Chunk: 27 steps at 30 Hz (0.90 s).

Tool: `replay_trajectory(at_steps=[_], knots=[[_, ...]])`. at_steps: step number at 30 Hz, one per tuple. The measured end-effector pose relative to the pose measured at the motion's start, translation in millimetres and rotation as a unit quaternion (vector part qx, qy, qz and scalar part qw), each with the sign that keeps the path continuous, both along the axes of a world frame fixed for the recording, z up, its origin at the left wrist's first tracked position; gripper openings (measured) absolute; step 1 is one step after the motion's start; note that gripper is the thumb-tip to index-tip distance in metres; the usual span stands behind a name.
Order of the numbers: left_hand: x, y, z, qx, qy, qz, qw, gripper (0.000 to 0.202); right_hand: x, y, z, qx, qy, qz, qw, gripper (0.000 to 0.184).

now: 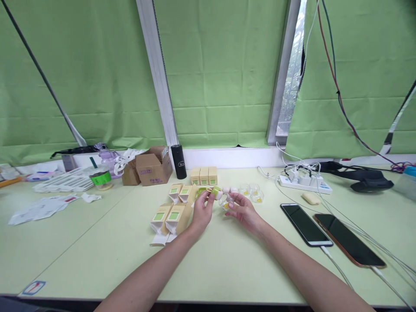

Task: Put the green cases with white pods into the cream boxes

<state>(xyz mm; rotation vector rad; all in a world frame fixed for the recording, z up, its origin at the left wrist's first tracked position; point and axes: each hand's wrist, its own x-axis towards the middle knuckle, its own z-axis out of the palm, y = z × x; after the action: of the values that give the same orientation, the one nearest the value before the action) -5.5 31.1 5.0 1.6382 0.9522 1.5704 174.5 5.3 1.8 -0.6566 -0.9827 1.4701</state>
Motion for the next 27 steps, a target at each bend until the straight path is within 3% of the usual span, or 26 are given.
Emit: replay_trajectory(at_steps=[16,27], knots=[[0,-1,-4.8,0.008,0.06,0.004,0.998,0.053,0,3,-4.7,0.006,0.007,0.032,0.999,0.047],[-1,-4,-5.4,0.028,0.112,0.008,0.993,0.042,-2,7,-12.6,0.011,0.013,0.021,1.0,0.048]])
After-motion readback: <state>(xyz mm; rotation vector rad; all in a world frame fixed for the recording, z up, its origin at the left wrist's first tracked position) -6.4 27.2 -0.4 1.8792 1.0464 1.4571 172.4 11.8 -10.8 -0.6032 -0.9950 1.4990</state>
